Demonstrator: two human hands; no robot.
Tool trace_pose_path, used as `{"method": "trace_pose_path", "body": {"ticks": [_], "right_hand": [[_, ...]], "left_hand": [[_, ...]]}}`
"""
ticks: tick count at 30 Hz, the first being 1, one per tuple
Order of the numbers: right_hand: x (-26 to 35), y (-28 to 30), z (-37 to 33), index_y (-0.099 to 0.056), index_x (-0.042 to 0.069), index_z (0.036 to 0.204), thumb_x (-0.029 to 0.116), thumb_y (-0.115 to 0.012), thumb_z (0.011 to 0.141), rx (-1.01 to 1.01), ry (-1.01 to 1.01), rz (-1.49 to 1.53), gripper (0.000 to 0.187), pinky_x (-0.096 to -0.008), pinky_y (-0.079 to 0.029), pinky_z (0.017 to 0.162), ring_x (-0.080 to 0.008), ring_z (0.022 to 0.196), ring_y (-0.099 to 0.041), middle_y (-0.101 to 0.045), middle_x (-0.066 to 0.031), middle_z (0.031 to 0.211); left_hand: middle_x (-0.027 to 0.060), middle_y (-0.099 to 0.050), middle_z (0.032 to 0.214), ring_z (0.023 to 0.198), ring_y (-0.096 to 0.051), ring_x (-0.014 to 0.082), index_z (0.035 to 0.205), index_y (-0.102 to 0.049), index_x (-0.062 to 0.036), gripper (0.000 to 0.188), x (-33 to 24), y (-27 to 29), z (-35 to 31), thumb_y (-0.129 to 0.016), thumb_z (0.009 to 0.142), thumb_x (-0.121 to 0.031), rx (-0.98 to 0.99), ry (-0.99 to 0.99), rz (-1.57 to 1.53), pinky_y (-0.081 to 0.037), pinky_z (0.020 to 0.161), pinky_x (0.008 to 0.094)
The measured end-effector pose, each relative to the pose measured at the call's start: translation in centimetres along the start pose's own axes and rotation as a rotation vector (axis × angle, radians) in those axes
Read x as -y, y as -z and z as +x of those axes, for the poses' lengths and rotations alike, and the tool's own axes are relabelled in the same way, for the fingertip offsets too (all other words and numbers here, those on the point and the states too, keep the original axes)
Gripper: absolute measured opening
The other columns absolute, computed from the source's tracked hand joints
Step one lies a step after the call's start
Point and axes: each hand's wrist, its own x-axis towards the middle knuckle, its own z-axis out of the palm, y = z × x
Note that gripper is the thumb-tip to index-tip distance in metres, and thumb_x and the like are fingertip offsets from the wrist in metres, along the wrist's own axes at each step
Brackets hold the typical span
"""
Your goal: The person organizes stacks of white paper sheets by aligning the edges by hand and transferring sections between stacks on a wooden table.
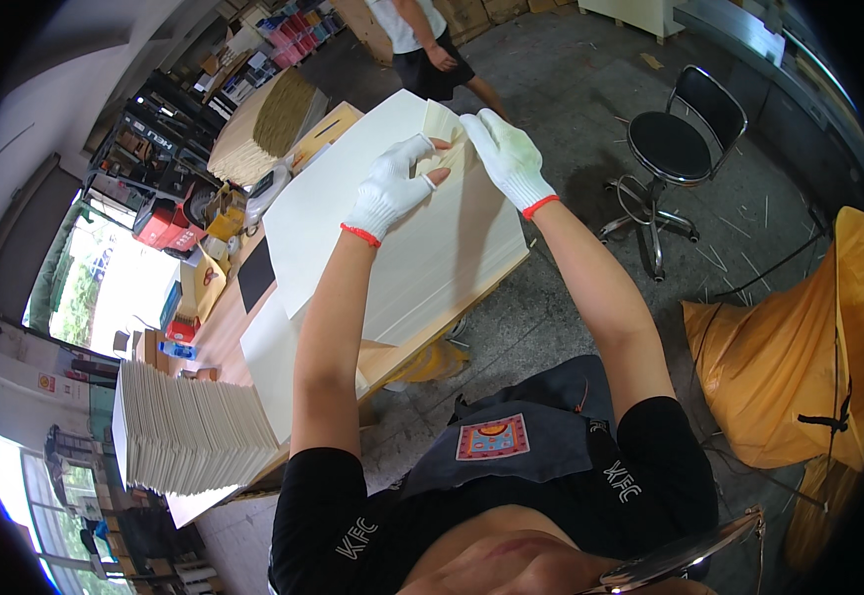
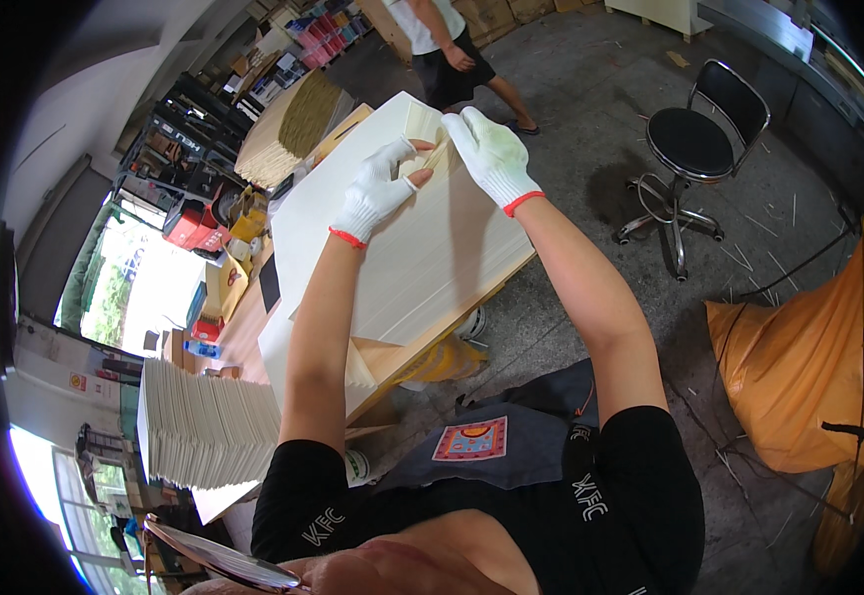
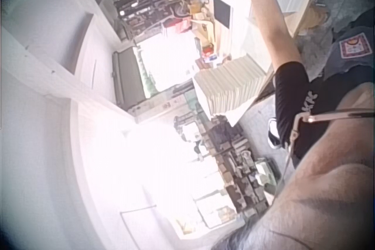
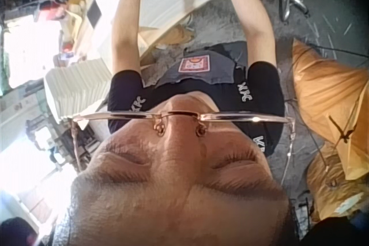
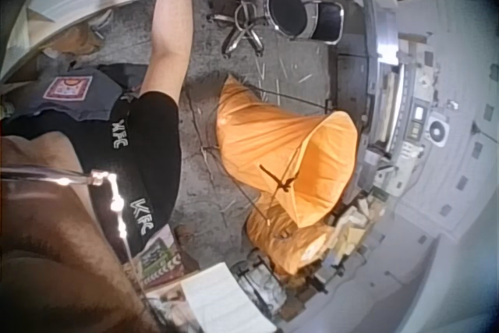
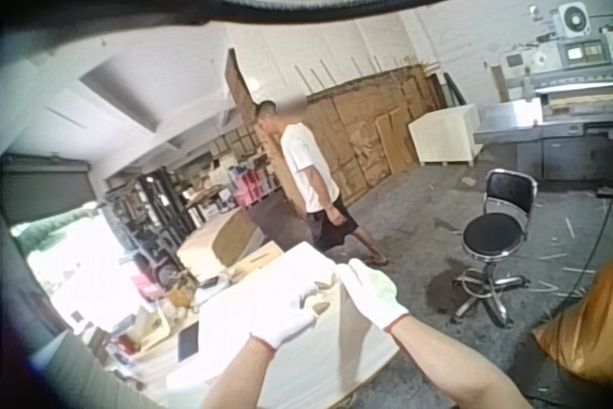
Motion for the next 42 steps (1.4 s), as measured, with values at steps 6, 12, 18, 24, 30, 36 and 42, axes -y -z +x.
{"method": "trace_pose_path", "body": {"ticks": [6,12,18,24,30,36,42], "right_hand": [[0.7,0.3,-0.1,-0.060,0.010,0.097,0.058,-0.043,0.102,0.071,-0.040,0.028,0.051,-0.0475,-0.047,0.074,-0.0430,0.088,-0.063,-0.066,-0.0194,0.090],[0.0,0.0,0.1,-0.058,0.008,0.095,0.054,-0.045,0.102,0.028,-0.012,0.033,0.049,-0.0468,-0.045,0.073,-0.0436,0.086,-0.060,-0.062,-0.0200,0.086],[-0.1,-0.1,0.1,-0.057,0.008,0.094,0.053,-0.043,0.102,0.024,0.000,0.033,0.048,-0.0497,-0.045,0.072,-0.0441,0.086,-0.061,-0.063,-0.0213,0.088],[-0.1,-0.1,0.1,-0.058,0.008,0.095,0.054,-0.044,0.102,0.027,-0.013,0.049,0.048,-0.0473,-0.045,0.073,-0.0428,0.085,-0.061,-0.063,-0.0203,0.087],[0.3,0.3,-0.1,-0.059,0.009,0.096,0.055,-0.045,0.102,0.059,-0.031,0.083,0.049,-0.0455,-0.046,0.073,-0.0414,0.085,-0.061,-0.063,-0.0190,0.087],[0.1,0.1,-0.1,-0.058,0.009,0.095,0.054,-0.045,0.102,0.019,-0.007,0.028,0.048,-0.0476,-0.045,0.072,-0.0426,0.084,-0.061,-0.063,-0.0193,0.086],[0.0,0.0,-0.1,-0.060,0.009,0.098,0.055,-0.046,0.102,0.039,-0.041,0.033,0.048,-0.0462,-0.045,0.074,-0.0422,0.087,-0.061,-0.063,-0.0185,0.089]], "left_hand": [[0.0186,-0.068,0.107,0.103,-0.066,0.0288,0.126,-0.066,-0.0101,0.033,0.5,0.0,-0.2,-0.059,0.094,-0.015,-0.071,-0.134,0.023,-0.050,0.091,0.0362],[0.0177,-0.068,0.109,0.107,-0.064,0.0309,0.121,-0.067,-0.0109,0.029,0.2,0.1,0.0,-0.064,0.093,-0.019,-0.029,-0.162,0.114,-0.049,0.094,0.0386],[0.0157,-0.067,0.113,0.104,-0.064,0.0285,0.122,-0.068,-0.0120,0.037,0.4,-0.1,0.1,-0.076,0.088,-0.024,-0.032,-0.087,0.061,-0.049,0.092,0.0380],[0.0158,-0.067,0.114,0.103,-0.064,0.0273,0.125,-0.067,-0.0126,0.037,0.1,0.0,0.1,-0.073,0.089,-0.022,-0.016,-0.083,0.069,-0.050,0.090,0.0365],[0.0165,-0.068,0.114,0.105,-0.065,0.0290,0.125,-0.066,-0.0098,0.032,0.4,-0.2,-0.1,-0.061,0.094,-0.015,-0.062,-0.158,-0.009,-0.050,0.092,0.0355],[0.0168,-0.068,0.112,0.107,-0.065,0.0307,0.122,-0.066,-0.0087,0.030,0.5,0.0,0.1,-0.065,0.092,-0.017,-0.012,-0.149,0.120,-0.049,0.095,0.0366],[0.0166,-0.067,0.114,0.107,-0.064,0.0304,0.120,-0.067,-0.0100,0.036,-0.5,0.0,-0.2,-0.075,0.087,-0.023,-0.022,-0.095,0.096,-0.050,0.094,0.0391]]}}
